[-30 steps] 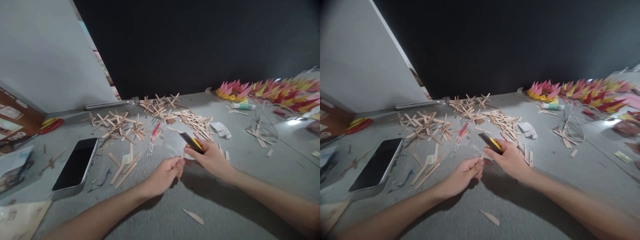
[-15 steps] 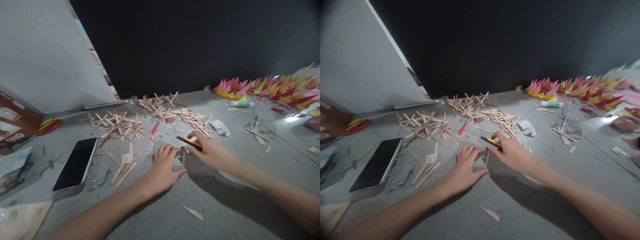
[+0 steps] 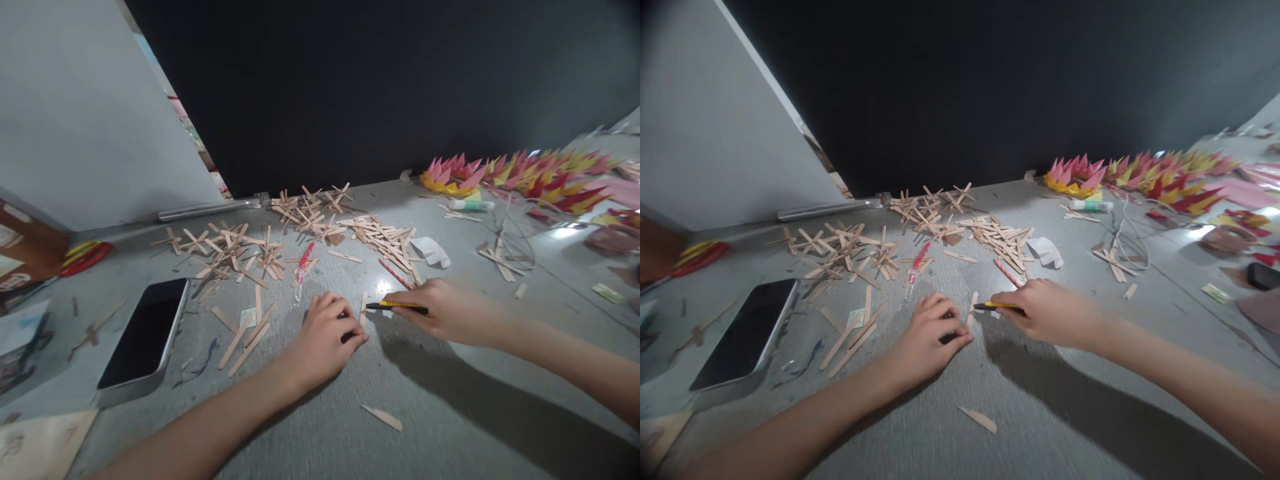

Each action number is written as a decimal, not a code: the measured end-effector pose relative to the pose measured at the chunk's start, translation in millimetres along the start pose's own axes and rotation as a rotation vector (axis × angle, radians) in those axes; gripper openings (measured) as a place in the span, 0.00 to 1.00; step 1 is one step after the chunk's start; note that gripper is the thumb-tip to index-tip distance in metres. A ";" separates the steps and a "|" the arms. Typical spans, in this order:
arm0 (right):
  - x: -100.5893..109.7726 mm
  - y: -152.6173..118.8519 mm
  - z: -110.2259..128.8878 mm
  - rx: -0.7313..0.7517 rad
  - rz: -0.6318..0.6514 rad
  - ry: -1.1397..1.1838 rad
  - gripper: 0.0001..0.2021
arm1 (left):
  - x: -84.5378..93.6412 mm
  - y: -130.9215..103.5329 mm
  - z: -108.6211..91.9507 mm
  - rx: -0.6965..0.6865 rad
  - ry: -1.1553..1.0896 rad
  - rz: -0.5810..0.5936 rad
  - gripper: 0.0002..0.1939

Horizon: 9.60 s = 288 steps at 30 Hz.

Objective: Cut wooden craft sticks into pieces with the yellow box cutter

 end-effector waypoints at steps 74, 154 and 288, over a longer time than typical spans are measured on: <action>-10.0 -9.9 -6.8 0.152 -0.632 0.251 0.12 | 33.9 -9.1 76.6 0.421 -0.972 -0.602 0.08; -30.8 1.2 33.0 -0.054 -0.397 0.488 0.23 | 16.0 0.3 54.0 0.444 -0.883 -0.291 0.18; -5.9 9.1 -10.7 -0.252 -0.413 0.815 0.25 | 5.3 4.6 49.0 0.351 -0.584 -0.106 0.33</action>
Point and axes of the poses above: each hand's wrist, its own y-axis towards the middle knuckle, its own x-axis out of the back of the hand, z = x × y, the point moved 10 cm from there along y, towards the middle knuckle
